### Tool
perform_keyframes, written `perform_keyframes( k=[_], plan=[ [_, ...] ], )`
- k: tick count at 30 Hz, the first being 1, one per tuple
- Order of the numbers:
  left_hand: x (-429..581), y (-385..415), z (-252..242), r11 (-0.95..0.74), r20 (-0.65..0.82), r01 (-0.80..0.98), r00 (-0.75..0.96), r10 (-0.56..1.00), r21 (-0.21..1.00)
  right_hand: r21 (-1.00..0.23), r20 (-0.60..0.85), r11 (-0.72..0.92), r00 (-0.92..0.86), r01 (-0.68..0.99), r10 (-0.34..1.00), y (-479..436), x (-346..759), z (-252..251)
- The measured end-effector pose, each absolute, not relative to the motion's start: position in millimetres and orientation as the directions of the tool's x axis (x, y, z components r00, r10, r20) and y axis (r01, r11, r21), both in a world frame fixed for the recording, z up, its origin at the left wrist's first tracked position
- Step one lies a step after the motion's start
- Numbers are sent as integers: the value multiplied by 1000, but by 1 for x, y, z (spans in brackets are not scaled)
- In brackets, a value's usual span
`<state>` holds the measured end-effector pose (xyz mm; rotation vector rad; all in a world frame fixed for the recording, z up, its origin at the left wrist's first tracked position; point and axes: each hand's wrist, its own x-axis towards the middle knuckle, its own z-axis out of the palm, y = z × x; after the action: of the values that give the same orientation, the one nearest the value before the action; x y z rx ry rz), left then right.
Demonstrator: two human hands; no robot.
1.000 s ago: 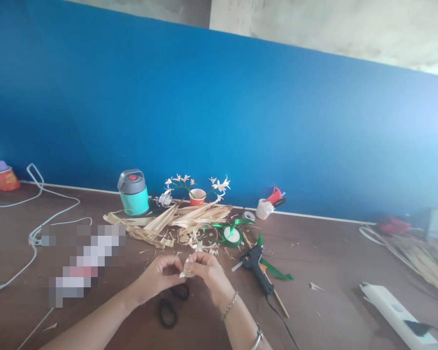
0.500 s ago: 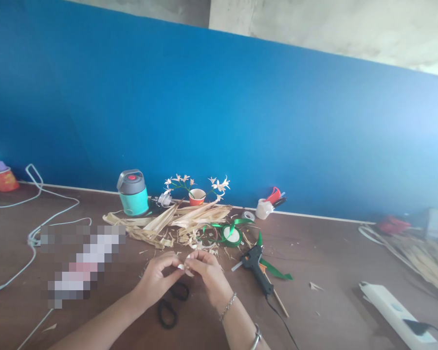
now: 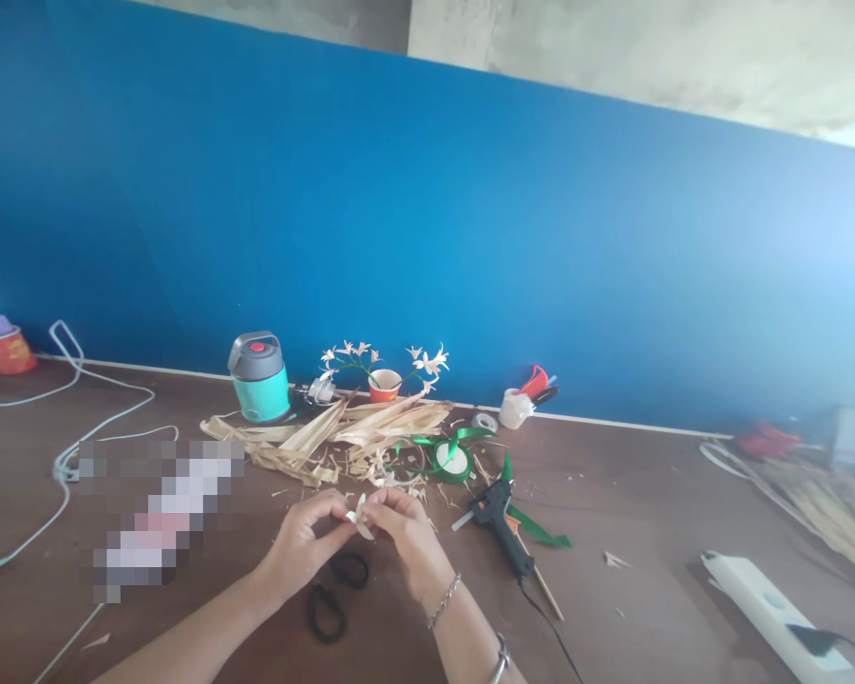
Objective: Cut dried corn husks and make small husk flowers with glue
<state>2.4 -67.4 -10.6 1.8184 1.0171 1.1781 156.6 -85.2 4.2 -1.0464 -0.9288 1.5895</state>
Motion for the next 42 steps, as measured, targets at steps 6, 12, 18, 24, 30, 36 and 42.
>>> perform_keyframes(
  k=[6,12,18,24,30,36,42],
  plan=[
    [0,-67,-12,-401,347,191,265,900,896,-927,-214,-240,-118,-289,970,-85,156,7],
    [-1,-66,-11,-375,332,158,240,912,914,-935,-169,-201,-131,-291,977,-84,157,2],
    [-2,-65,-12,-366,329,164,214,920,916,-940,-164,-198,-143,-279,976,-84,158,4],
    [-2,-66,-9,-368,339,142,193,921,919,-959,-158,-193,-173,-206,972,-86,158,7],
    [-3,-65,-11,-374,344,135,207,916,917,-964,-176,-215,-230,-158,957,-88,156,9],
    [-2,-65,-15,-314,286,93,234,929,945,-961,-168,-201,-180,-189,969,-87,155,4],
    [-1,-65,-14,-244,227,27,280,933,969,-968,-157,-183,-153,-173,976,-86,156,6]
  ],
)
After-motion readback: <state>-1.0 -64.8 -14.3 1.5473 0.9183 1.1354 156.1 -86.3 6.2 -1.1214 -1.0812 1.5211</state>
